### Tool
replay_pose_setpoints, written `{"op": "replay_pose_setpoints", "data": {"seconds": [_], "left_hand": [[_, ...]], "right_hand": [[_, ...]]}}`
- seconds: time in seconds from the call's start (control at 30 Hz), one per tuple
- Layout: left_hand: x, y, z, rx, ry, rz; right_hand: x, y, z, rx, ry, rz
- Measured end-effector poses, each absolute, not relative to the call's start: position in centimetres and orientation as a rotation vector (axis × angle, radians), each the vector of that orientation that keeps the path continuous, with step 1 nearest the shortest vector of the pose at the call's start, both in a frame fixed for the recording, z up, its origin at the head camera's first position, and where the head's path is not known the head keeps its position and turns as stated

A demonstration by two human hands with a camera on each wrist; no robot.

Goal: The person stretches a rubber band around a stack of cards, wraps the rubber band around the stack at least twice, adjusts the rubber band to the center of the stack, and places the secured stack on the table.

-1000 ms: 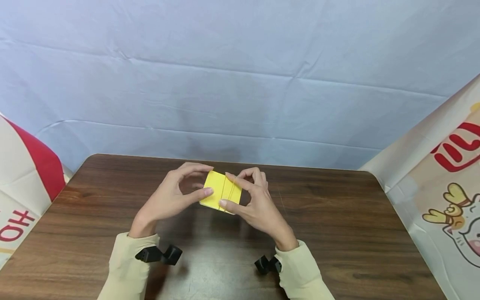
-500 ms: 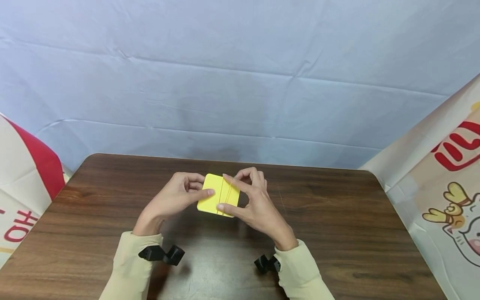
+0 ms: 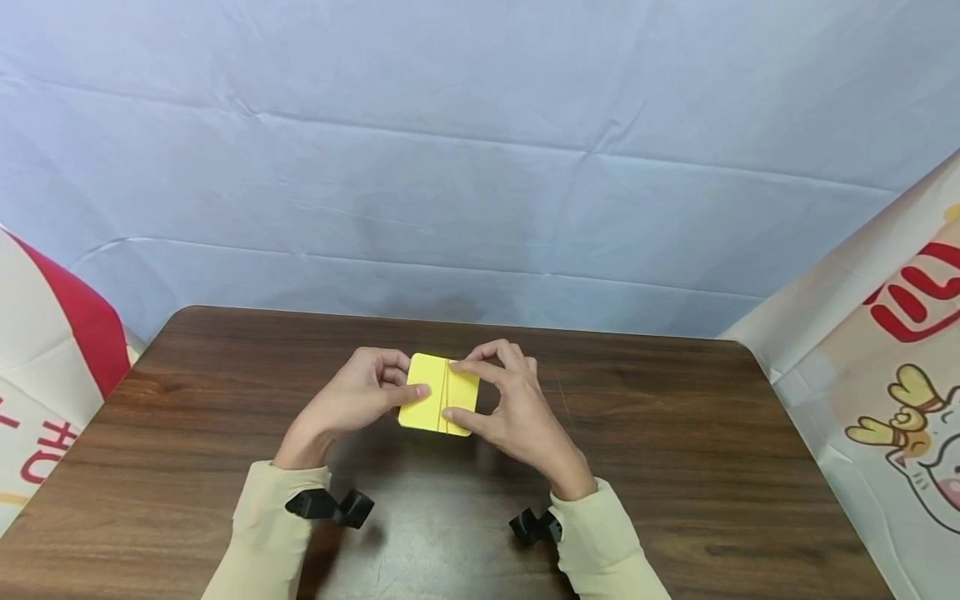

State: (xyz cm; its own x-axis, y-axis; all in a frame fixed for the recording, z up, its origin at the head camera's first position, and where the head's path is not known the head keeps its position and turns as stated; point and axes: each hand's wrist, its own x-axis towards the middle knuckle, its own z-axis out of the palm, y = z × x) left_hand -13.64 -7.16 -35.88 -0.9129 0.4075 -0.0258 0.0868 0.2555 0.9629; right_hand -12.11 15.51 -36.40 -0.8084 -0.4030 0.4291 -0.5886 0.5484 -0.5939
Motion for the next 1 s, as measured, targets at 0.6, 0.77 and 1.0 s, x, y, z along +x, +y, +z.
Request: {"op": "replay_pose_setpoints", "data": {"seconds": [0.6, 0.77, 1.0], "left_hand": [[-13.9, -7.0, -36.2, 0.356, 2.168, 1.785], [-14.2, -7.0, -36.8, 0.331, 2.132, 1.811], [-14.9, -6.9, -38.1, 0.308, 2.05, 1.862]], "right_hand": [[-12.2, 15.6, -36.8, 0.831, -2.581, 1.045], [-12.5, 16.0, -37.1, 0.844, -2.602, 0.871], [-13.0, 16.4, -37.9, 0.799, -2.706, 0.832]]}}
